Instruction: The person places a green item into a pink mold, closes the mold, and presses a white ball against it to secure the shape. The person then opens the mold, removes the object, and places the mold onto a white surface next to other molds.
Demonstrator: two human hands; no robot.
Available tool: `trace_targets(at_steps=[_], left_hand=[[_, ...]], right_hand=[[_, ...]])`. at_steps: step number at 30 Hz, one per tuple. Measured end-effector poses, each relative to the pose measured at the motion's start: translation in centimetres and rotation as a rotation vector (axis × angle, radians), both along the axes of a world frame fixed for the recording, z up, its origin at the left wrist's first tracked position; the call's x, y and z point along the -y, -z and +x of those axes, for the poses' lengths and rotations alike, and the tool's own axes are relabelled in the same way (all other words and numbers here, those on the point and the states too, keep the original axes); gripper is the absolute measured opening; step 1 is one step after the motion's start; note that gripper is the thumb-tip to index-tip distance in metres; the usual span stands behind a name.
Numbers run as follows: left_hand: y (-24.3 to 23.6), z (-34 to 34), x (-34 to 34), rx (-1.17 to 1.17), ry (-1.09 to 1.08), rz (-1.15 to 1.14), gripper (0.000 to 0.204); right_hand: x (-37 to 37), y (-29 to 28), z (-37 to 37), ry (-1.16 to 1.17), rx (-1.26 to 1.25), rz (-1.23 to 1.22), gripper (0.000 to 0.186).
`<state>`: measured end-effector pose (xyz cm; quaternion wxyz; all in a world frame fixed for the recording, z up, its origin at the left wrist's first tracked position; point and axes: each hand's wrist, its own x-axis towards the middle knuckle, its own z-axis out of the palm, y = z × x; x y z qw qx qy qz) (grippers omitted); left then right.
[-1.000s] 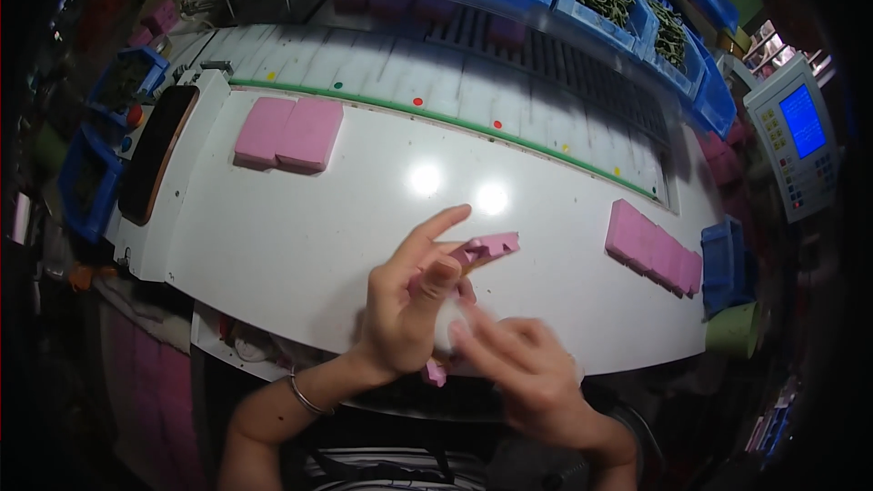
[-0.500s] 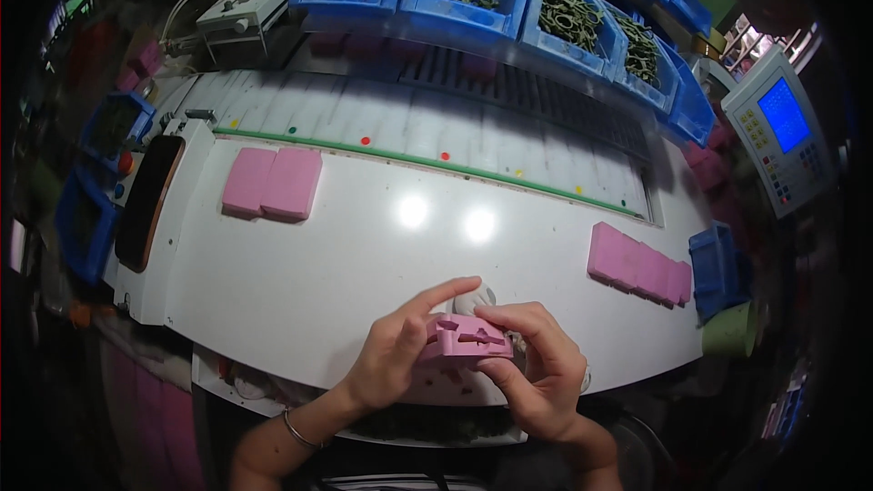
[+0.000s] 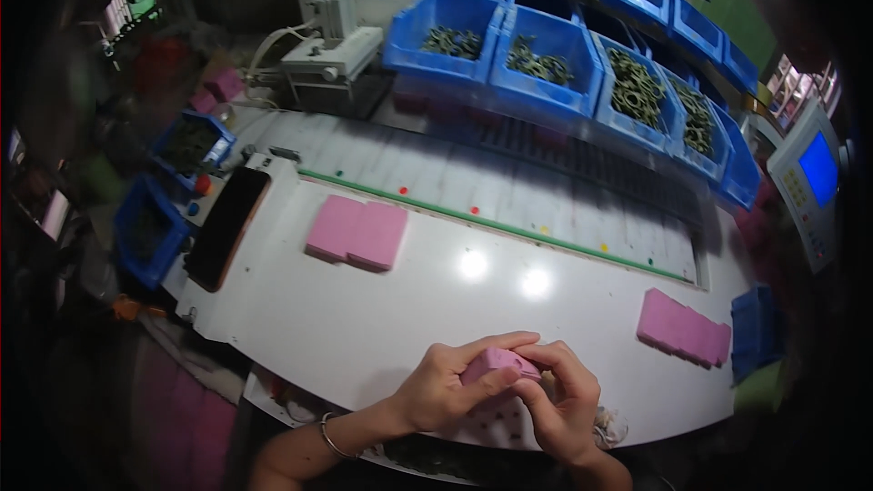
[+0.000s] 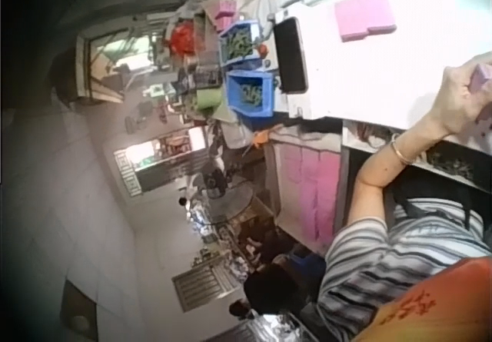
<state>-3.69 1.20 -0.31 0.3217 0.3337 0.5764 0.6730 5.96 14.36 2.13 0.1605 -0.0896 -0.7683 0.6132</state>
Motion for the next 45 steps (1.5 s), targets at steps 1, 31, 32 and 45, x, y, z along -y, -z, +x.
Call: trace_targets(at_steps=[1, 31, 32, 45], left_hand=[[-0.3, -0.4, 0.3, 0.008, 0.030, -0.062, 0.051], [-0.8, -22.5, 3.6, -1.272, -0.698, -1.117, 0.056], [-0.2, -19.7, 3.2, -1.356, -0.579, -1.143, 0.061], [-1.6, -3.4, 2.0, -0.335, -0.081, -0.383, 0.061]], right_hand=[[0.1, 0.4, -0.4, -0.014, -0.012, -0.004, 0.024], [0.4, 2.1, -3.1, -0.035, -0.166, 0.465, 0.015], [0.4, 2.2, -3.1, -0.032, -0.157, 0.469, 0.015], [1.8, 2.7, -3.0, -0.121, -0.193, 0.631, 0.089]])
